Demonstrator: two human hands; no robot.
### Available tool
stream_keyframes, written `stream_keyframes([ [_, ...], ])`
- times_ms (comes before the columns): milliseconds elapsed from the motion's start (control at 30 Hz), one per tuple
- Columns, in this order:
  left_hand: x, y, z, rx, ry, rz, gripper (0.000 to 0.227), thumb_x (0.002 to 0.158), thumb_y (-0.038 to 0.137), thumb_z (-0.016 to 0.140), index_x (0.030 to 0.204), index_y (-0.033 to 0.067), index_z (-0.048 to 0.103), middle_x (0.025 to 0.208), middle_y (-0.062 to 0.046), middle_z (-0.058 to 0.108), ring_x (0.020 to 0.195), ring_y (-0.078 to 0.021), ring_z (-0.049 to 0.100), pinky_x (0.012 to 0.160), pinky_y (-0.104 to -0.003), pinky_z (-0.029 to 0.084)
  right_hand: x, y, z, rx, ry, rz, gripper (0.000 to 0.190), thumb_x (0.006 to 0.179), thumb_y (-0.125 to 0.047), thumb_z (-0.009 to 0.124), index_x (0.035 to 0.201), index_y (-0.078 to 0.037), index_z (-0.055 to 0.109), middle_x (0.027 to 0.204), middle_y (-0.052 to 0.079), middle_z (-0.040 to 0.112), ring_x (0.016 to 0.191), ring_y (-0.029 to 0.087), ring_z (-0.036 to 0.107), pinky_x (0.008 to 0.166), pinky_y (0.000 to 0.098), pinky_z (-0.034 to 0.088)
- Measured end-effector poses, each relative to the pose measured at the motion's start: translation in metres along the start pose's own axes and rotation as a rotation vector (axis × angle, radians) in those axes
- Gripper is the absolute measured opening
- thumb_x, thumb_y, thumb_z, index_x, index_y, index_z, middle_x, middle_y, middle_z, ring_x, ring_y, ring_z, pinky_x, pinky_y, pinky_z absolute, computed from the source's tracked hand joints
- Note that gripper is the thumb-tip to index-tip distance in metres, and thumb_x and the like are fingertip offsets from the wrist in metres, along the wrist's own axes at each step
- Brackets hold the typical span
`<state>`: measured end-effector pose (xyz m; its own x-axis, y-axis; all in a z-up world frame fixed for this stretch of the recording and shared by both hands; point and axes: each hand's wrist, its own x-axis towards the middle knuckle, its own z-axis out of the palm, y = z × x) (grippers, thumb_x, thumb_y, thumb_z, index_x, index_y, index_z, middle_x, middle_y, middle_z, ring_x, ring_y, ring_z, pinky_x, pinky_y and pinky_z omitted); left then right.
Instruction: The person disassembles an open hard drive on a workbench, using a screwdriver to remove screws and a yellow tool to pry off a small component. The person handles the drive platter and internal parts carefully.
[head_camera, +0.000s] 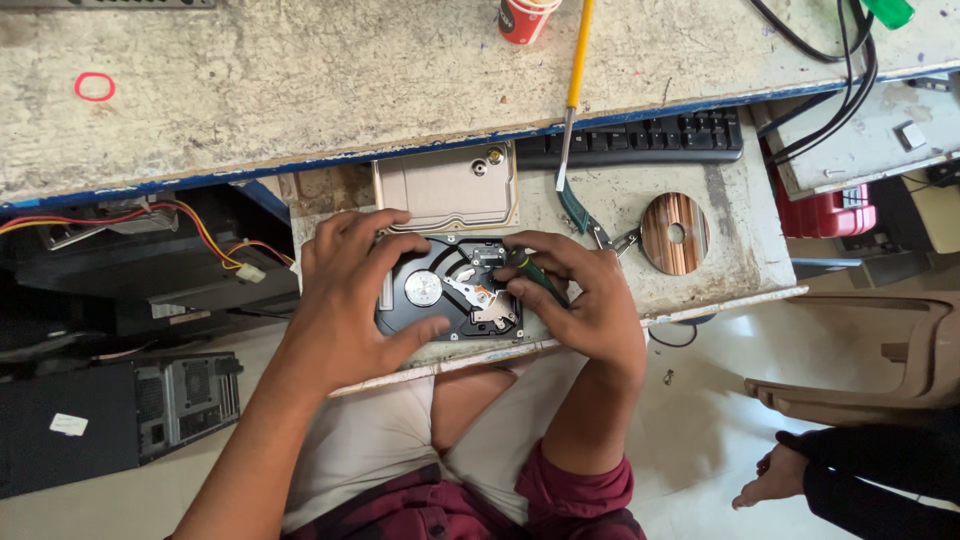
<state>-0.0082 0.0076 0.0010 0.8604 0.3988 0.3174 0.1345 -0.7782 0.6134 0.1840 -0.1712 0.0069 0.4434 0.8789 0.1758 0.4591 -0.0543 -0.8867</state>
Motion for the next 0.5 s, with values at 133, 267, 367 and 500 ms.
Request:
stream_keyframes([
  [133, 0.0024, 0.0019, -0.0019, 0.010, -0.045, 0.015, 0.090, 0.051, 0.055, 0.094, 0.124, 0.0141, 0.064, 0.142, -0.009, 0.050, 0.134, -0.0406, 0.038, 0.110, -0.056, 0.028, 0.0005, -0.0014, -0.0003, -0.029, -0.027, 0.057, 0.039, 0.089, -0.001, 0.073, 0.127, -0.001, 0.066, 0.090, 0.010, 0.082, 0.079, 0.010, 0.075, 0.070, 0.0244, 0.056],
  [267, 0.0032, 0.0040, -0.0029, 0.009, -0.069, 0.010, 0.095, 0.043, 0.053, 0.096, 0.125, 0.0174, 0.064, 0.142, -0.006, 0.050, 0.135, -0.0386, 0.038, 0.110, -0.055, 0.028, 0.0011, 0.0003, 0.0013, 0.016, -0.058, 0.027, 0.039, 0.091, 0.000, 0.072, 0.129, 0.000, 0.064, 0.093, 0.011, 0.082, 0.087, 0.012, 0.078, 0.075, 0.0255, 0.059],
  [367, 0.0036, 0.0051, -0.0026, 0.013, -0.070, 0.003, 0.096, 0.041, 0.049, 0.097, 0.125, 0.0177, 0.064, 0.142, -0.006, 0.050, 0.135, -0.0385, 0.038, 0.110, -0.055, 0.027, 0.0006, 0.0020, 0.0015, 0.023, -0.079, 0.034, 0.040, 0.090, 0.000, 0.073, 0.129, 0.000, 0.063, 0.094, 0.011, 0.082, 0.085, 0.013, 0.078, 0.074, 0.0259, 0.060],
  [500, 0.0035, 0.0055, -0.0022, 0.014, -0.074, -0.010, 0.094, 0.042, 0.046, 0.097, 0.125, 0.0177, 0.064, 0.141, -0.005, 0.050, 0.135, -0.0385, 0.038, 0.111, -0.055, 0.027, 0.0004, 0.0047, 0.0014, 0.055, -0.126, 0.031, 0.042, 0.091, 0.000, 0.072, 0.132, 0.000, 0.061, 0.098, 0.012, 0.081, 0.091, 0.012, 0.078, 0.079, 0.0263, 0.061],
])
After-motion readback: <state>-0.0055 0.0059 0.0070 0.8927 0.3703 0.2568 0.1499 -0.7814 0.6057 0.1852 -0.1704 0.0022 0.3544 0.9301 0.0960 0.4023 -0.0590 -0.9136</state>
